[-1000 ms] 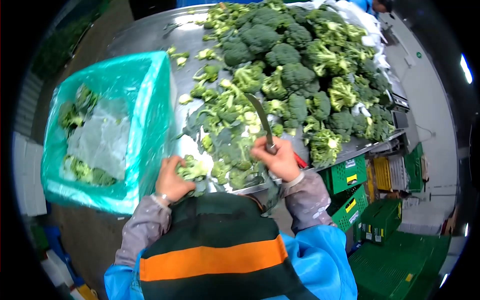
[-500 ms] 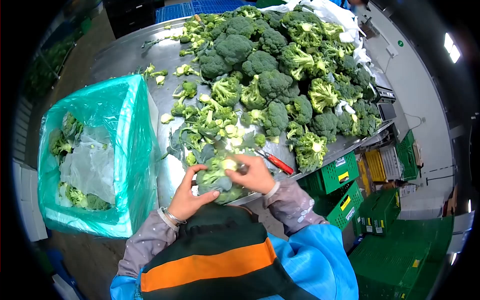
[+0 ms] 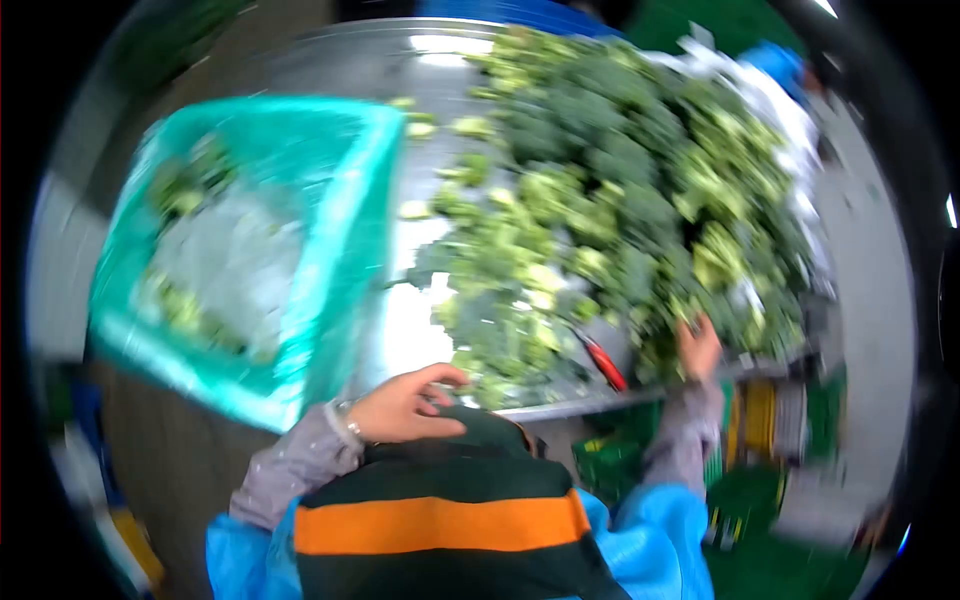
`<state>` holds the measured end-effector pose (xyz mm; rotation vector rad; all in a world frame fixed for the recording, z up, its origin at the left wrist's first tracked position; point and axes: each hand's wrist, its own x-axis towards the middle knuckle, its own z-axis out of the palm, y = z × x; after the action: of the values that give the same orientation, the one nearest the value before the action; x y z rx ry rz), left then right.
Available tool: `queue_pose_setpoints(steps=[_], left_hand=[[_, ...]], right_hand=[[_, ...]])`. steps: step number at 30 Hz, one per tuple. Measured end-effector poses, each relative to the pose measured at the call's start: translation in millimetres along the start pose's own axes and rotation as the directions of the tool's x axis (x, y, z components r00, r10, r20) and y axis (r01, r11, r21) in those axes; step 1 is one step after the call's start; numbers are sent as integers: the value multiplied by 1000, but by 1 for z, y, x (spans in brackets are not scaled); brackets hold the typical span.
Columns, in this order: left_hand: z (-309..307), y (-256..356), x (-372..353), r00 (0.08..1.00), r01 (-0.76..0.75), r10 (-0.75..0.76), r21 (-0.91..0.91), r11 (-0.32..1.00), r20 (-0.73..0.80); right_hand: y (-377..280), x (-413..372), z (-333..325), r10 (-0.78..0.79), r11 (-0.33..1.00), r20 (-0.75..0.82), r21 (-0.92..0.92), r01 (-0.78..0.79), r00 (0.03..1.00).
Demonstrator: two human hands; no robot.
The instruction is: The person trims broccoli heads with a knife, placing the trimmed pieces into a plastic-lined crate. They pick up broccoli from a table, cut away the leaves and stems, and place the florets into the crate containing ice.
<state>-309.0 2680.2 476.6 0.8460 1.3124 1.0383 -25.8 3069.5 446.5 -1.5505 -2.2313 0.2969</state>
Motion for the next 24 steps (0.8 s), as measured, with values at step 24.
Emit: queue_pose_setpoints(steps=[24], left_hand=[[-413, 37, -48, 76, 773, 234, 206, 601, -969]], right_hand=[[-43, -165, -5, 66, 960, 3, 274, -64, 998]])
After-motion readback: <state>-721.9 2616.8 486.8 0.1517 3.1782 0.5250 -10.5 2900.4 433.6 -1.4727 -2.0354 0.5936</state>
